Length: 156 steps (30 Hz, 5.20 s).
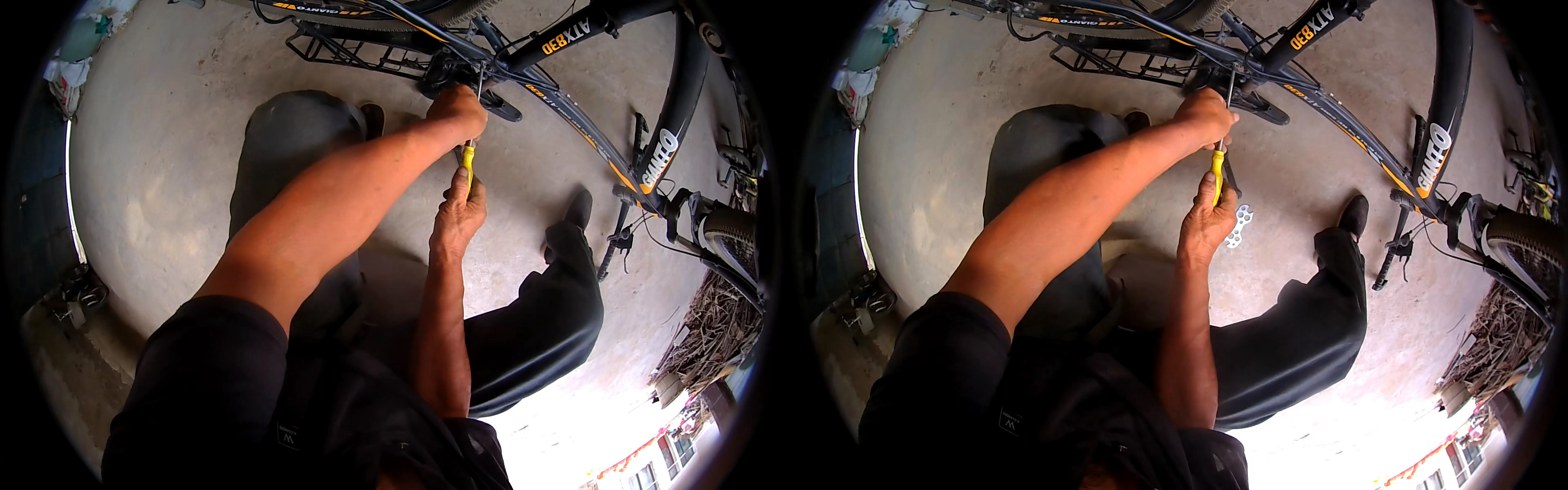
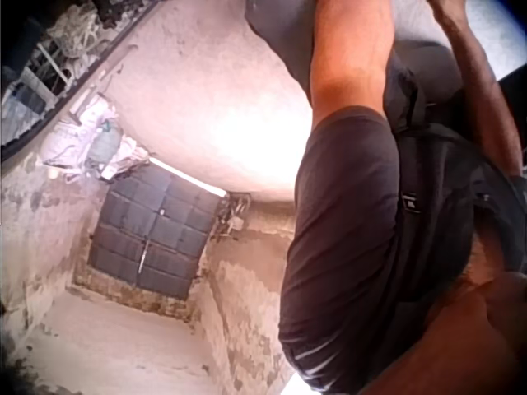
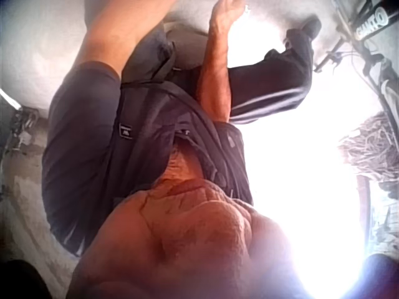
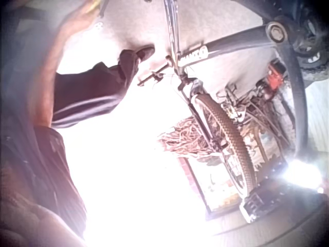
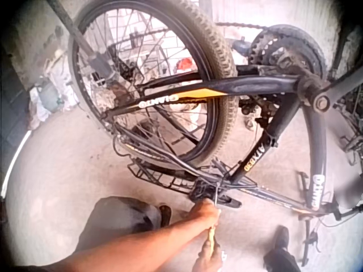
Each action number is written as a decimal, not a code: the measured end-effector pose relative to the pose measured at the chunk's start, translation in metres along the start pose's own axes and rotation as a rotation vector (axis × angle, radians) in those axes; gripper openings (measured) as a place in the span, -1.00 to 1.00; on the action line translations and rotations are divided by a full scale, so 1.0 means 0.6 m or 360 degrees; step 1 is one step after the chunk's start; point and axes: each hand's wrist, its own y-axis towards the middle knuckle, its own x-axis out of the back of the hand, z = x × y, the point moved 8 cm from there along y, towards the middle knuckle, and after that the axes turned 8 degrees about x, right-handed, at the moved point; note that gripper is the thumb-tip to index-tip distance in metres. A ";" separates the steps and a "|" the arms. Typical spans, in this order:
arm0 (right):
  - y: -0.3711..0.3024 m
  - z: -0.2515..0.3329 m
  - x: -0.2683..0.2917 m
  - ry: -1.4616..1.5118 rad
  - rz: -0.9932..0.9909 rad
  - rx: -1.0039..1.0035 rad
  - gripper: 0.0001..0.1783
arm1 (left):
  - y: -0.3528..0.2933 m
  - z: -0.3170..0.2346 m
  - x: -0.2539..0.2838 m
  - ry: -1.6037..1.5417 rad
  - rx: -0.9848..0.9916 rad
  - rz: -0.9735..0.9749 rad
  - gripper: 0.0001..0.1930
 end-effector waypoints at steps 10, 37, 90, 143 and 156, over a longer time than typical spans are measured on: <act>-0.013 -0.001 -0.011 0.0362 0.0101 -0.0439 -0.56 | -0.002 0.000 0.005 0.0064 0.0024 -0.0086 -0.72; -0.033 -0.007 -0.065 0.1795 0.0803 -0.1050 -0.41 | -0.006 -0.006 0.010 0.0013 -0.0107 -0.0097 -0.65; -0.018 -0.010 -0.034 0.0928 0.0424 -0.0757 -0.55 | -0.021 -0.008 0.018 0.0220 -0.0053 -0.0255 -0.70; -0.023 -0.002 -0.034 0.0927 0.0373 -0.0702 -0.57 | -0.019 -0.010 0.010 0.0042 -0.0067 -0.0070 -0.66; -0.002 0.011 -0.013 0.0179 0.0170 -0.0308 -0.54 | -0.023 -0.003 0.002 -0.0287 0.0060 0.0028 -0.74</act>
